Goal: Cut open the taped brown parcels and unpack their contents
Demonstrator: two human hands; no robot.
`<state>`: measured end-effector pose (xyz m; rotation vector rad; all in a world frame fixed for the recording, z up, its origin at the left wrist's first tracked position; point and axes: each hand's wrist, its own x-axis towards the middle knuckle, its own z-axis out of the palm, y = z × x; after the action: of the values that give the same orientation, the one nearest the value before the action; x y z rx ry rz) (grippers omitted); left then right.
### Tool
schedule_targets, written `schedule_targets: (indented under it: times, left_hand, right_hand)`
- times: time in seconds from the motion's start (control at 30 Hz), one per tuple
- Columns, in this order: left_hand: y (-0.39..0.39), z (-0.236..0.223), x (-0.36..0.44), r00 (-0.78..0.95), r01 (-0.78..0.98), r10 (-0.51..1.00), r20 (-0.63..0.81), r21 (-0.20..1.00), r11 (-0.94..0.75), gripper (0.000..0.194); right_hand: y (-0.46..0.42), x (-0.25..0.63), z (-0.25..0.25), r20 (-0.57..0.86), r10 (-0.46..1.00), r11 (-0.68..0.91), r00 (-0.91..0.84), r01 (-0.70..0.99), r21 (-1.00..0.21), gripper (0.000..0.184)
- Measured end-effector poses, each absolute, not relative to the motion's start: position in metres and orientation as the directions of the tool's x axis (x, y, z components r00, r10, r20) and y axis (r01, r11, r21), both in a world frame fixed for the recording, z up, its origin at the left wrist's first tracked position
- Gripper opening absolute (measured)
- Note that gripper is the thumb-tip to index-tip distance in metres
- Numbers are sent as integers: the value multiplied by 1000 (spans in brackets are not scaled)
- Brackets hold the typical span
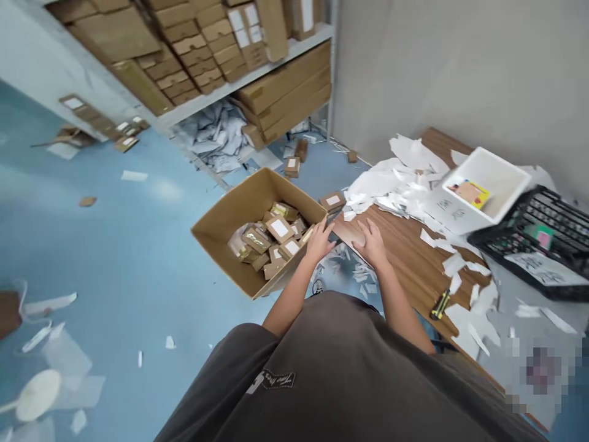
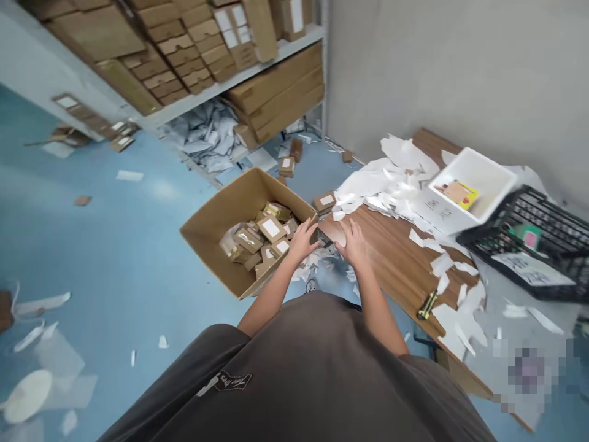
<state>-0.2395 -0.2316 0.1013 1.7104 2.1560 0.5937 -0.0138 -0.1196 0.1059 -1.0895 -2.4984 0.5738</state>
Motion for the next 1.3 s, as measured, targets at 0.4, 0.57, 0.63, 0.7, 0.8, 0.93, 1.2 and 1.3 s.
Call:
schedule_targets:
  times: [0.4, 0.57, 0.63, 0.7, 0.8, 0.93, 1.2, 1.3]
  left_hand:
    - [-334, 60, -389, -745, 501, 637, -198, 463, 731, 88]
    - [-327, 31, -406, -788, 402, 532, -308, 396, 825, 95]
    - [-317, 19, -413, -795, 370, 498, -346, 372, 851, 97]
    - [-305, 5, -421, -798, 333, 466, -382, 365, 870, 100]
    - [-290, -22, -440, -790, 275, 429, -438, 373, 886, 103]
    - [-270, -75, -480, -768, 228, 402, -498, 375, 899, 109]
    - [-230, -225, -564, -708, 226, 466, -531, 455, 861, 120]
    - [-219, -280, -589, -705, 246, 501, -502, 490, 836, 117]
  right_hand:
    - [-96, -256, 87, -84, 308, 838, -948, 312, -448, 97]
    - [-63, -316, 58, -153, 195, 833, -969, 246, -496, 102]
    - [-51, -338, 41, -176, 149, 826, -973, 221, -519, 102]
    - [-41, -360, 23, -206, 106, 820, -973, 203, -535, 103]
    - [-32, -393, -9, -276, 73, 819, -958, 216, -532, 103]
    - [-28, -434, -62, -356, 75, 840, -932, 251, -481, 106]
    - [-32, -498, -197, -387, 42, 860, -921, 231, -455, 112]
    - [-31, -514, -243, -410, 50, 860, -911, 248, -447, 114]
